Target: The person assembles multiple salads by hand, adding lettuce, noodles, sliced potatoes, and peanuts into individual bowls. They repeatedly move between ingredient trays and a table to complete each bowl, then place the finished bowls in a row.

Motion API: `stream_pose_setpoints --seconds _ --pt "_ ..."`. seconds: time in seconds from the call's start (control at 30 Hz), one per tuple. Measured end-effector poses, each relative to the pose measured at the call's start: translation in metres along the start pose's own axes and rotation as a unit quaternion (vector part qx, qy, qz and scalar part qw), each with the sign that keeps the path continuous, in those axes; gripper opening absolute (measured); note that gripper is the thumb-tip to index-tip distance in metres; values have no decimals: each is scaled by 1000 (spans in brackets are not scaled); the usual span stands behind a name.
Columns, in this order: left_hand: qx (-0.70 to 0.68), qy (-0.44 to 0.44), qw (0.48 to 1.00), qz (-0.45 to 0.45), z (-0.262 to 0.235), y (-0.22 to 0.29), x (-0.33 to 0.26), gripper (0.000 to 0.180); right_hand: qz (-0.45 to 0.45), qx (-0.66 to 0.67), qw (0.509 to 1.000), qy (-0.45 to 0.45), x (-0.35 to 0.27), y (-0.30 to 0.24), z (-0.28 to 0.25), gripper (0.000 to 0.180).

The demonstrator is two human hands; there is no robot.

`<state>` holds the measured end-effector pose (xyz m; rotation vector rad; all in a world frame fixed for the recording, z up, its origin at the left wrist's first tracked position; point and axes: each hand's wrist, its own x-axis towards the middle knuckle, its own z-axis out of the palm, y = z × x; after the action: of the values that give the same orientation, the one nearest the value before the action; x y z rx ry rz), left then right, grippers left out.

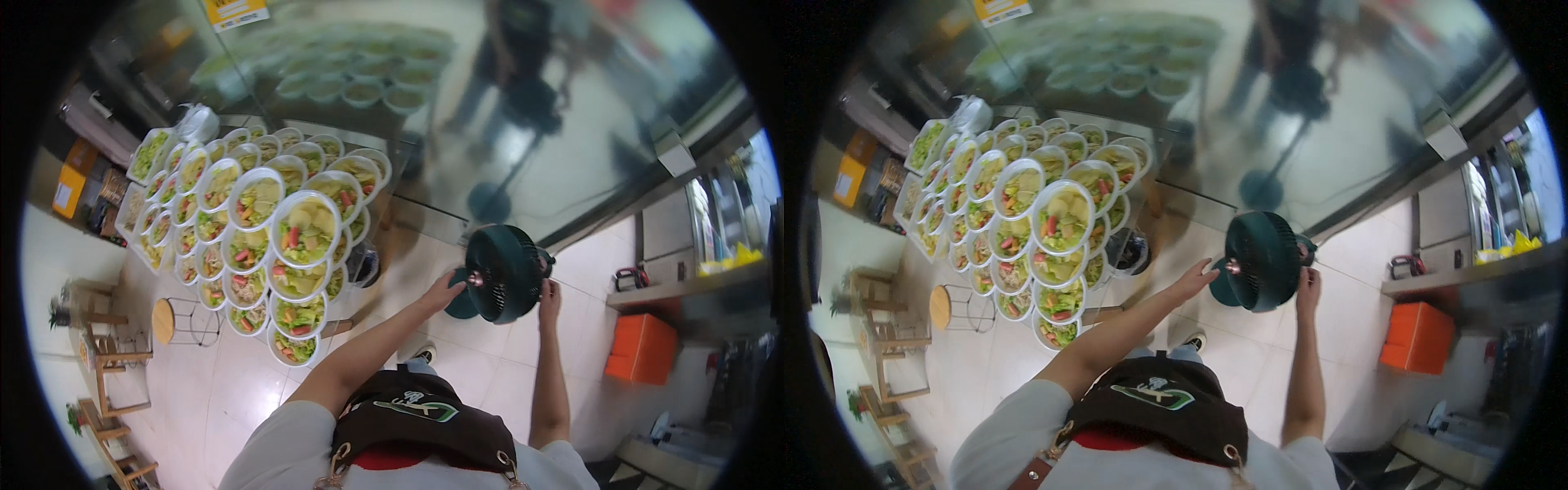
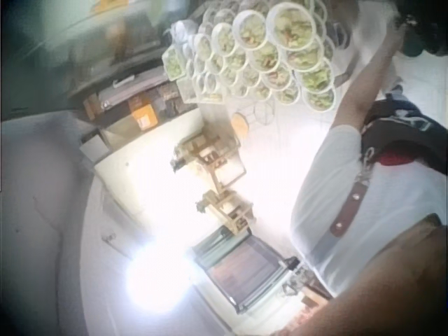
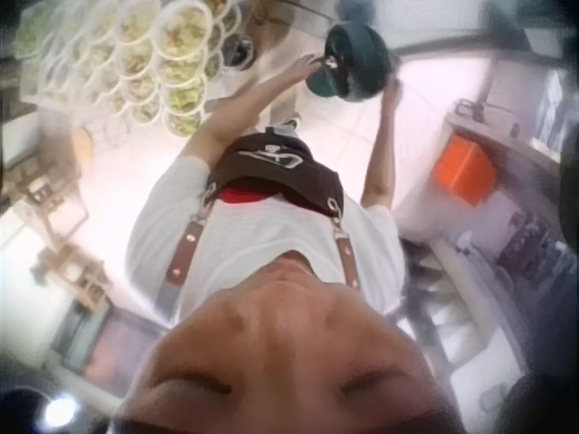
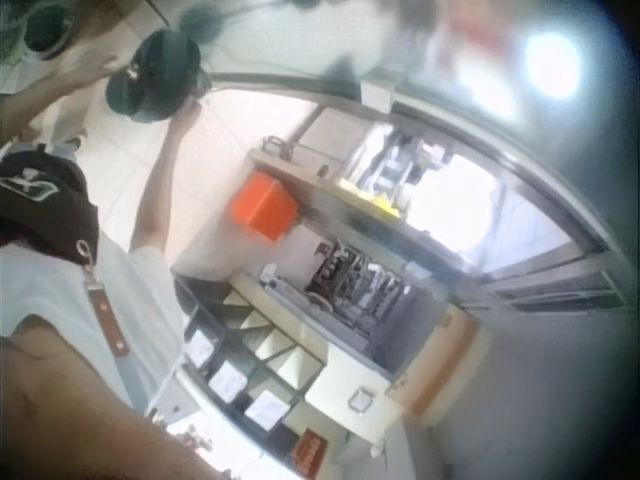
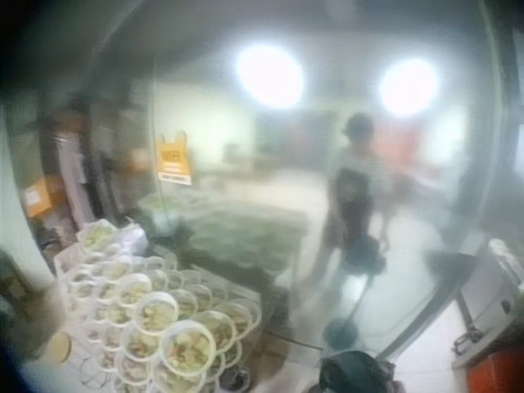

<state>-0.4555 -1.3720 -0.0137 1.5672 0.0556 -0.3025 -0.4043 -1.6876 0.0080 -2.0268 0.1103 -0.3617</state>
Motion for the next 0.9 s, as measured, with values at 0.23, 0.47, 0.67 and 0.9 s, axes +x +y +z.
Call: stream_pose_setpoints --seconds 0.23,0.47,0.67,0.9 --pt "-73 -21 994 80 49 19 28 80 42 138 984 -105 -35 -47 8 34" --pt "-52 38 997 47 38 31 88 91 74 174 978 -83 -40 -92 41 39" --pt "-90 19 995 31 25 39 102 89 84 171 980 -56 -28 -94 55 45" --pt "-140 31 989 38 2 58 42 67 71 177 980 -65 -36 -74 39 43"
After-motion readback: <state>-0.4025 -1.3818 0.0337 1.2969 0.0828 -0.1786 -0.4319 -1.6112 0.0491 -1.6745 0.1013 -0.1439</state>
